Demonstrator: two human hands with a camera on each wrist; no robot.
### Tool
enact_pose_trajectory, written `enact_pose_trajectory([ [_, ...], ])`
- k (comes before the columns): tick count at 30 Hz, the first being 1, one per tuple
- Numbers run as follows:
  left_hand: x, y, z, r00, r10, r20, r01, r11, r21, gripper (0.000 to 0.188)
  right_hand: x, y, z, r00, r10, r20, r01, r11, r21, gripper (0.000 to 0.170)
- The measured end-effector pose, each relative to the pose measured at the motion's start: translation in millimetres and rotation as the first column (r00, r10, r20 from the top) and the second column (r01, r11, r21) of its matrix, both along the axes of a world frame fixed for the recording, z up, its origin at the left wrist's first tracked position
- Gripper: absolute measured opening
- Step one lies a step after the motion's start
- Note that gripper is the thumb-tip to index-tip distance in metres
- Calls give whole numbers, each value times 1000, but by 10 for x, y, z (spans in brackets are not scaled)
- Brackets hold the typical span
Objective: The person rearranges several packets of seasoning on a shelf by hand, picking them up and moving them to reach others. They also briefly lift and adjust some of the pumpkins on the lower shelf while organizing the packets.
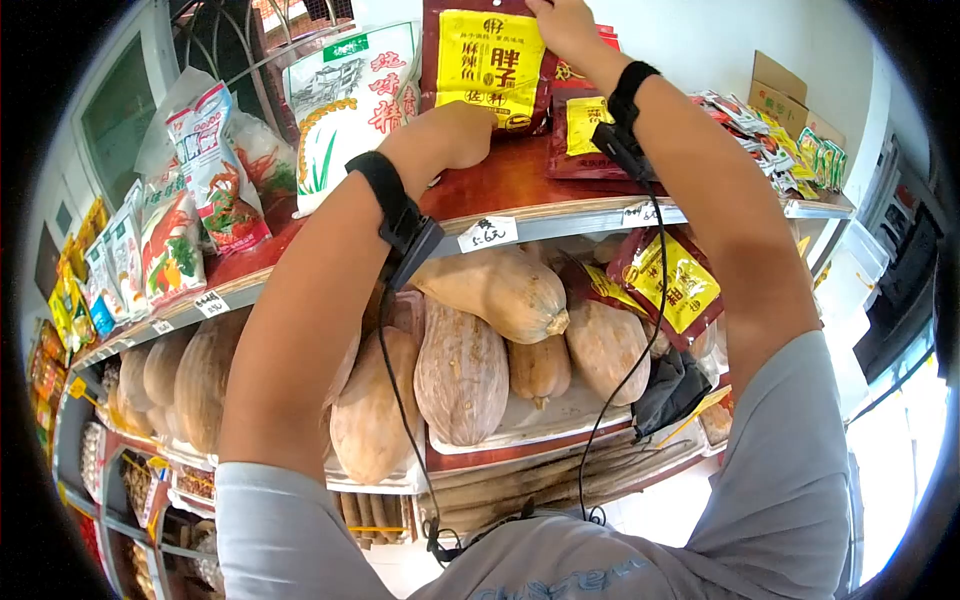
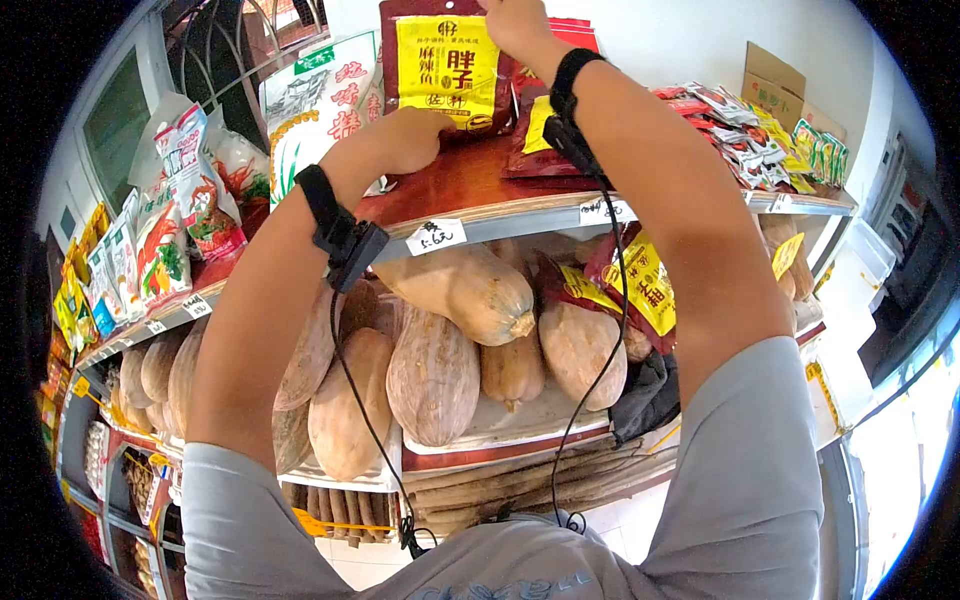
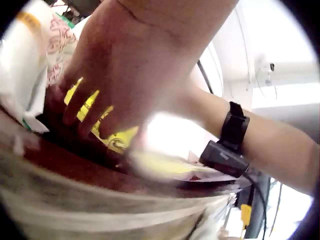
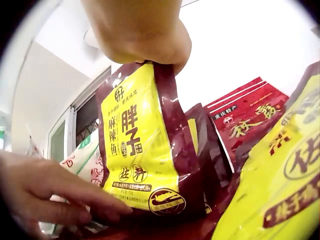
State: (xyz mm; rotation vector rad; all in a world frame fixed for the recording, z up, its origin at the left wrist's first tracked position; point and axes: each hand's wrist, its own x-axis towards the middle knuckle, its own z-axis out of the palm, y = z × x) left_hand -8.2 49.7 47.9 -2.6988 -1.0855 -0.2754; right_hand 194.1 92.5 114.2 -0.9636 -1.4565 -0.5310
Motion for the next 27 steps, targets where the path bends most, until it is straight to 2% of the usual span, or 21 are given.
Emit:
enact_pose_trajectory([
  [1,-26,-16,-22,999,-12,-33,11,1000,-7,42,30,-39,16,1000,2,1,-2,1000,3,25],
  [3,-67,56,-59,998,-23,-65,22,1000,-14,40,-62,-392,51,995,70,-67,-83,971,-222,24],
  [4,-95,156,-94,997,-68,-31,67,997,-41,36,-24,-379,19,996,77,48,-67,979,-192,24],
  [6,-138,78,-70,994,-112,8,112,992,-61,32,-69,-449,-26,996,64,63,-50,977,-207,24],
  [8,-233,-242,-25,990,-74,123,64,994,84,27,-125,-620,-53,997,69,38,-57,963,-263,23],
  [9,-264,-365,18,989,-75,124,64,994,85,27,-125,-685,-31,997,69,39,-56,964,-262,23],
  [11,-306,-517,89,987,-21,158,-1,991,137,27,-85,-782,-12,953,122,278,-11,929,-371,23],
  [12,-317,-414,36,988,-22,152,1,990,138,27,-81,-793,-5,913,196,357,-52,925,-376,24],
  [13,-341,-231,-66,988,-120,100,107,987,123,26,-65,-818,2,915,196,353,-53,925,-377,24],
  [14,-372,-134,-132,976,-213,55,206,973,103,26,-143,-973,60,909,221,354,-30,881,-473,23],
  [15,-382,-232,-138,977,-205,61,199,975,102,26,-219,-1074,114,901,248,356,-6,828,-561,22],
  [16,-375,-348,-170,989,-136,64,130,987,96,26,-214,-1114,145,816,326,478,-52,864,-501,19],
  [17,-378,-442,-192,996,-65,68,59,994,88,27,-275,-1156,183,808,334,485,-55,864,-501,19],
  [18,-387,-433,-255,989,-149,-13,149,973,178,24,-328,-1203,220,722,310,619,68,858,-509,27],
  [19,-399,-482,-297,990,-143,-4,141,973,182,24,-361,-1268,265,613,288,736,193,849,-492,40],
  [20,-403,-573,-360,992,-125,-10,125,973,192,25,-591,-1608,265,676,311,669,273,737,-618,54],
  [21,-401,-649,-417,994,-110,-20,112,973,200,26,-611,-1505,183,553,317,771,207,844,-495,55],
  [23,-403,-735,-501,993,-116,31,109,978,176,26,-701,-1542,43,464,318,827,363,783,-505,50],
  [25,-430,-749,-549,984,-115,134,97,986,134,29,-945,-1738,-169,472,235,850,489,732,-474,46],
  [26,-445,-688,-586,983,-109,149,88,986,140,29,-985,-1763,-261,444,213,870,485,760,-433,45],
  [27,-462,-621,-641,956,-190,223,152,972,177,31,-1021,-1783,-309,386,159,909,557,746,-366,41],
])
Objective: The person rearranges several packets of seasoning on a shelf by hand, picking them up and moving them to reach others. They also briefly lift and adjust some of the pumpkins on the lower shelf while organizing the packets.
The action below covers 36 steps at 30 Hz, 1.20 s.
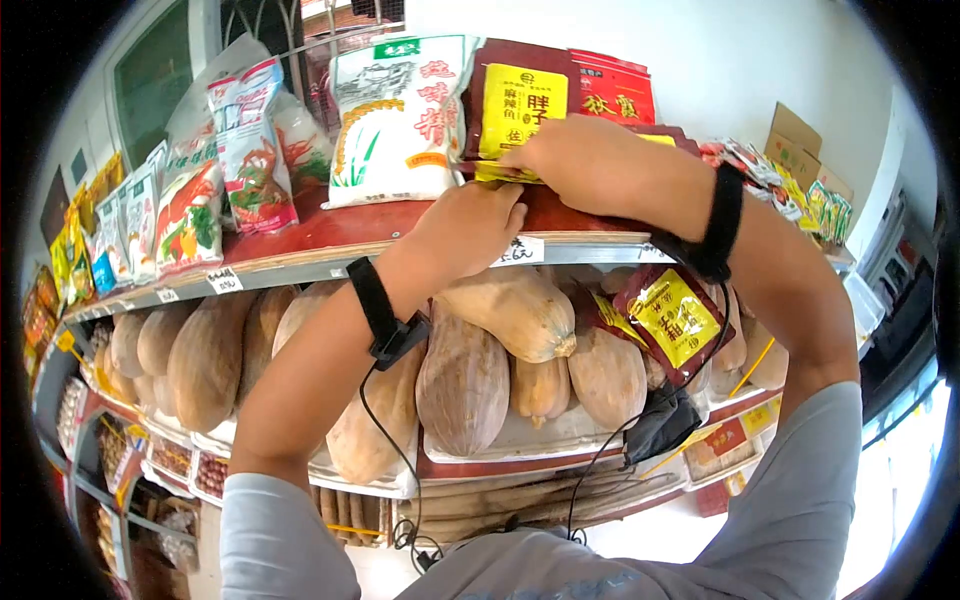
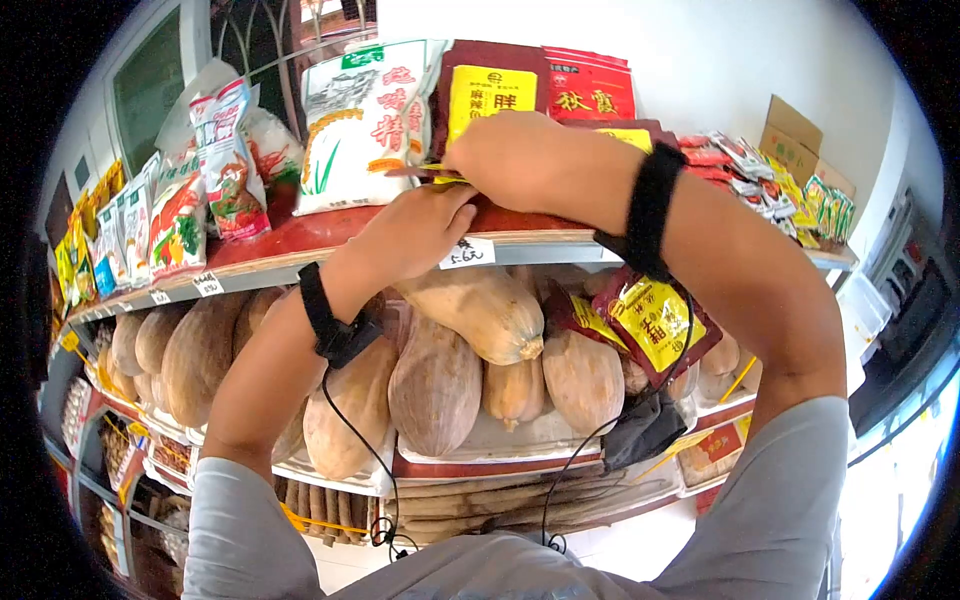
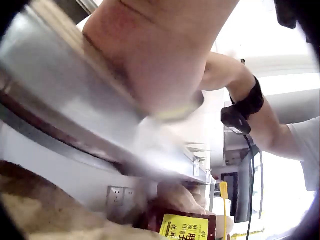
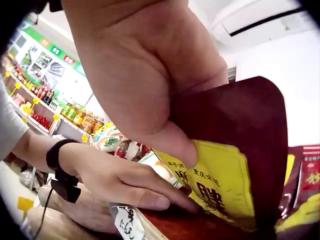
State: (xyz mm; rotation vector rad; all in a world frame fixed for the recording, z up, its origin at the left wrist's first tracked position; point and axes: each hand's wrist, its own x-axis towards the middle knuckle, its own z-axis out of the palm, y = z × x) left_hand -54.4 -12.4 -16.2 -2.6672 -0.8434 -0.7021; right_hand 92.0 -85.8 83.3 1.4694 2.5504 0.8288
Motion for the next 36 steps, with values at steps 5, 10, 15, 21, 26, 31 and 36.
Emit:
enact_pose_trajectory([
  [5,-13,-20,-154,975,-112,194,76,980,183,36,276,-227,48,970,209,-128,-200,977,77,35],
  [10,-22,-9,-138,982,-21,187,7,997,75,36,408,-348,-13,955,196,-224,-194,981,31,56],
  [15,-82,-127,-133,989,-4,147,-4,999,51,37,246,-285,-2,964,143,-222,-136,990,47,52],
  [21,-80,-124,-136,979,-40,202,31,998,47,37,115,36,129,997,23,-75,-13,991,131,39],
  [26,-65,-96,-164,973,-69,220,55,996,67,36,-46,232,367,996,-80,42,78,995,61,36],
  [31,-56,-84,-171,971,-82,224,58,992,108,33,-262,223,476,966,-215,143,199,973,114,38],
  [36,-53,-100,-173,970,-92,227,72,993,96,30,-116,375,451,978,-201,48,190,966,176,38],
])
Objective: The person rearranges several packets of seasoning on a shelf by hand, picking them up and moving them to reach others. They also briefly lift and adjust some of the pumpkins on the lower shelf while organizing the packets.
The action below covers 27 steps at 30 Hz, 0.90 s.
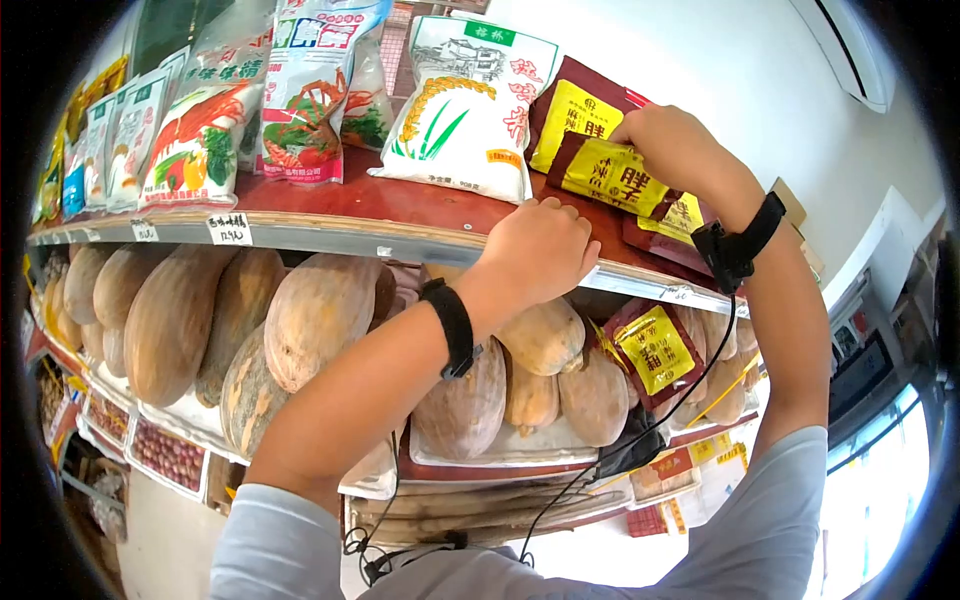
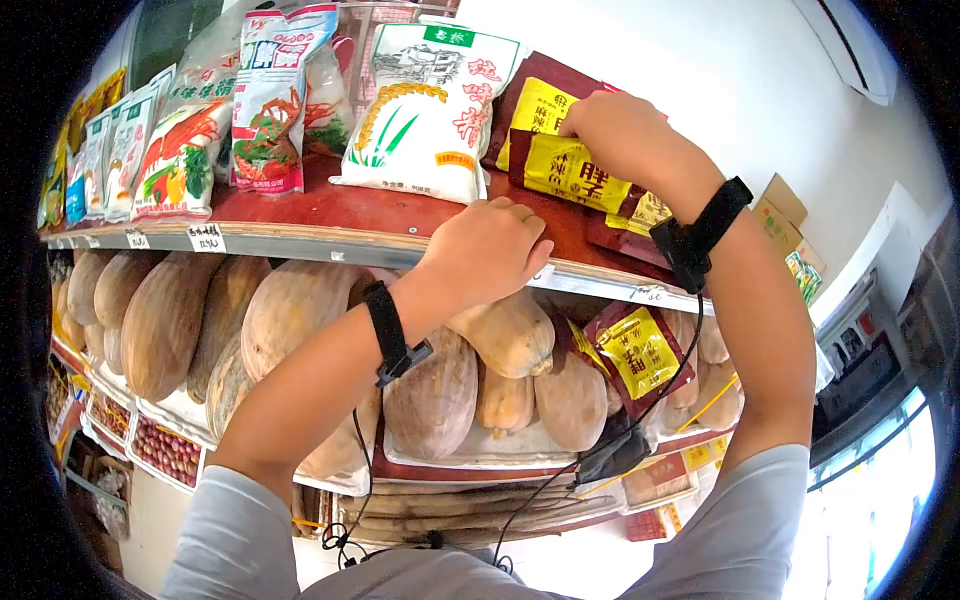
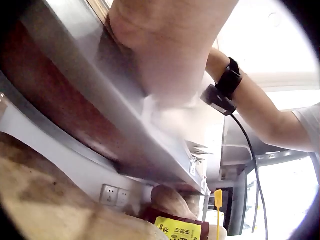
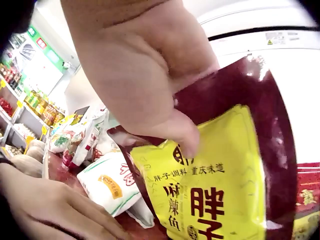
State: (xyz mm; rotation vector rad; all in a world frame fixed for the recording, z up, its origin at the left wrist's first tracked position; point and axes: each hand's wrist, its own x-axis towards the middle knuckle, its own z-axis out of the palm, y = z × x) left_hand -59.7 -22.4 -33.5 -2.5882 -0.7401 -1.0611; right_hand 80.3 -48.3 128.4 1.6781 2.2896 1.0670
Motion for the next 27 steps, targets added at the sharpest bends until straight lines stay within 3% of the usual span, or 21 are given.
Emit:
enact_pose_trajectory([
  [2,-9,7,2,1000,-15,13,15,1000,10,30,32,-9,22,995,93,20,-95,990,100,39],
  [3,-9,7,2,1000,-13,25,12,1000,22,30,8,-21,58,999,28,45,-30,998,63,30],
  [8,-27,-1,12,999,-40,20,39,999,7,31,112,74,86,997,71,16,-73,991,111,32],
  [10,-19,12,-5,994,-90,58,87,995,47,34,225,192,72,962,267,-55,-255,952,171,33],
  [12,36,5,40,998,-67,-13,67,998,-16,37,185,170,62,967,249,-58,-237,957,166,28],
  [14,174,21,97,996,-35,-76,30,997,-74,41,155,155,27,989,126,-80,-119,989,86,36],
  [16,542,-28,153,989,67,-134,-93,975,-202,50,194,147,5,989,126,-71,-120,989,89,37],
  [20,1046,-164,159,991,124,-45,-130,969,-212,58,289,124,-48,977,148,-153,-129,983,129,31],
  [22,1149,-230,239,995,-29,-98,-4,946,-325,62,375,103,-111,973,149,-178,-125,982,139,32],
  [24,1333,-282,193,995,-20,-98,-14,943,-334,62,447,73,-233,968,223,-114,-210,971,117,37],
  [26,1461,-319,122,994,102,39,-90,968,-233,60,499,-6,-309,958,283,-37,-276,952,132,40],
  [27,1456,-313,151,998,56,-11,-57,959,-277,59,517,-23,-337,961,273,-42,-267,957,113,39],
])
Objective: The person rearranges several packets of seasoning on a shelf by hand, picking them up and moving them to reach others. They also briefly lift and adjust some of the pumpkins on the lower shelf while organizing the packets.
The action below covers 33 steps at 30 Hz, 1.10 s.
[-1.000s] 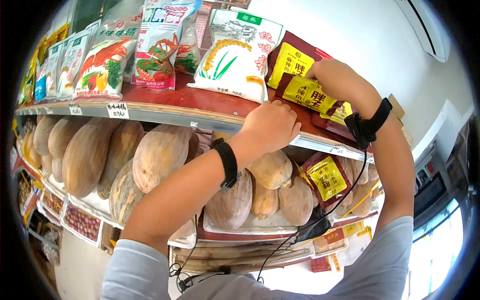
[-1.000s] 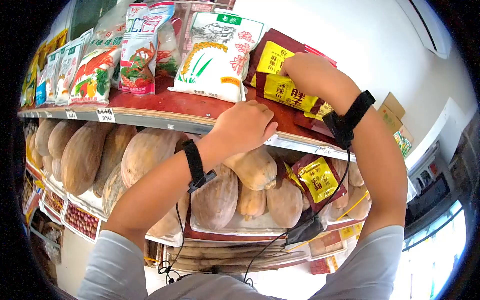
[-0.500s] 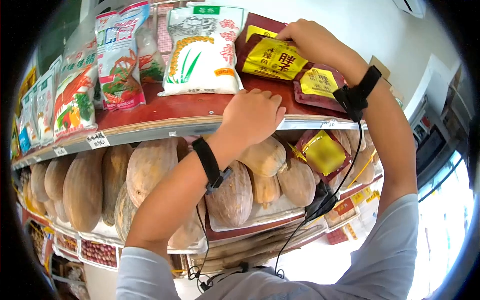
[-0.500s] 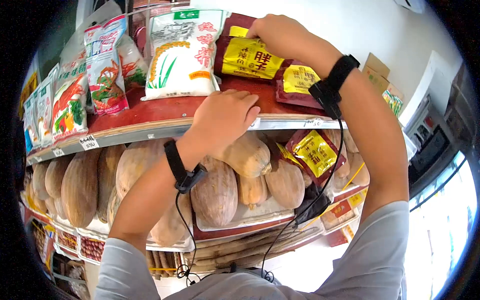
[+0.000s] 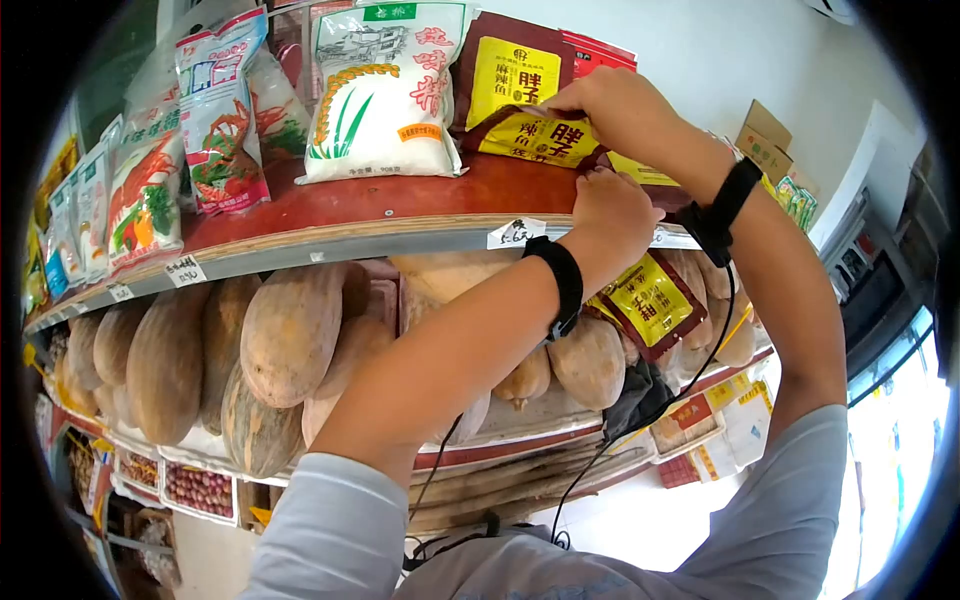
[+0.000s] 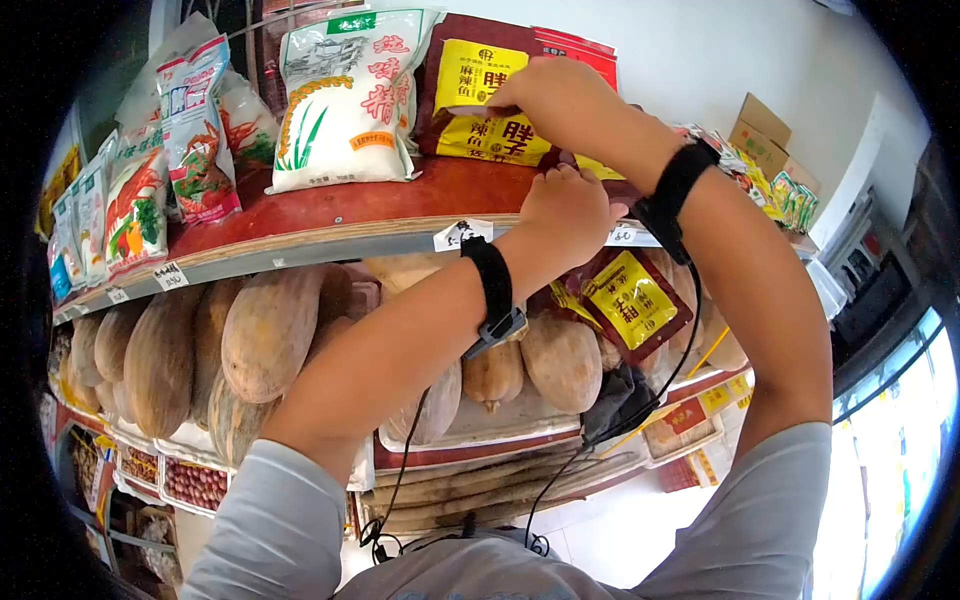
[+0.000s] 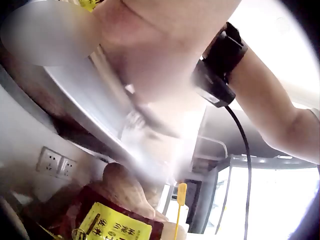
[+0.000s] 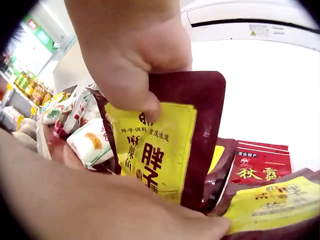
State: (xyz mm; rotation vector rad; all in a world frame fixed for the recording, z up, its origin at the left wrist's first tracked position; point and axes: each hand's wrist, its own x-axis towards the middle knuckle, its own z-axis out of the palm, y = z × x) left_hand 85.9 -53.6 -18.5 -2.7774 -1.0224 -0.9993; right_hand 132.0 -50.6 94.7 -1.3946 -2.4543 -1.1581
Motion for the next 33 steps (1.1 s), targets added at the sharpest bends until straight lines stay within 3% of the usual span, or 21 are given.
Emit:
enact_pose_trajectory([
  [3,-154,-38,-28,999,39,-9,-38,999,23,56,137,61,-111,1000,7,-10,-7,1000,-6,36],
  [4,-287,-38,-121,999,27,19,-30,989,143,50,182,55,-157,997,75,-4,-74,996,43,32],
  [6,-704,-99,38,983,-23,-182,39,996,82,44,256,52,-233,981,194,18,-194,972,134,24],
  [7,-897,-87,102,975,20,-220,-8,998,57,43,260,3,-216,978,207,14,-207,967,147,24],
  [10,-1440,15,276,921,172,-349,-169,985,38,35,214,-217,-145,998,57,37,-54,994,-96,21],
  [13,-1736,213,418,947,246,-205,-213,962,171,26,178,-168,-254,985,154,73,-154,988,-9,20],
  [15,-1770,199,548,963,234,-131,-203,956,213,23,32,-226,-218,987,153,55,-153,988,-12,17],
  [17,-1750,391,607,975,212,-58,-191,948,254,20,-49,-198,-182,993,-19,119,14,999,42,15],
  [19,-1669,901,594,989,22,-147,28,942,334,23,-48,-183,-94,994,16,112,-25,996,83,15],
  [20,-1627,998,660,989,25,-148,26,943,331,23,-49,-166,-53,993,46,108,-59,991,122,15],
  [22,-1466,1114,738,886,205,-417,-97,959,265,31,-44,-102,21,994,38,98,-48,993,103,15],
  [23,-1404,1101,765,886,201,-418,-97,961,258,31,-38,-78,47,996,26,85,-34,996,87,15],
  [25,-1305,1074,823,804,271,-529,-242,962,124,34,-23,-65,39,998,8,61,-11,998,57,16],
  [27,-1287,773,912,800,230,-555,-247,968,46,39,-9,-42,11,996,-31,83,29,999,30,19],
  [29,-1262,665,956,713,277,-644,-290,953,89,40,-1,-172,-37,997,-6,77,5,1000,24,22],
  [31,-1339,984,844,762,242,-600,-247,966,75,42,40,-264,-91,998,12,64,-14,1000,21,26],
  [33,-1302,1098,793,722,205,-661,-198,976,86,42,108,-320,-166,957,106,-270,-177,951,-253,38],
])
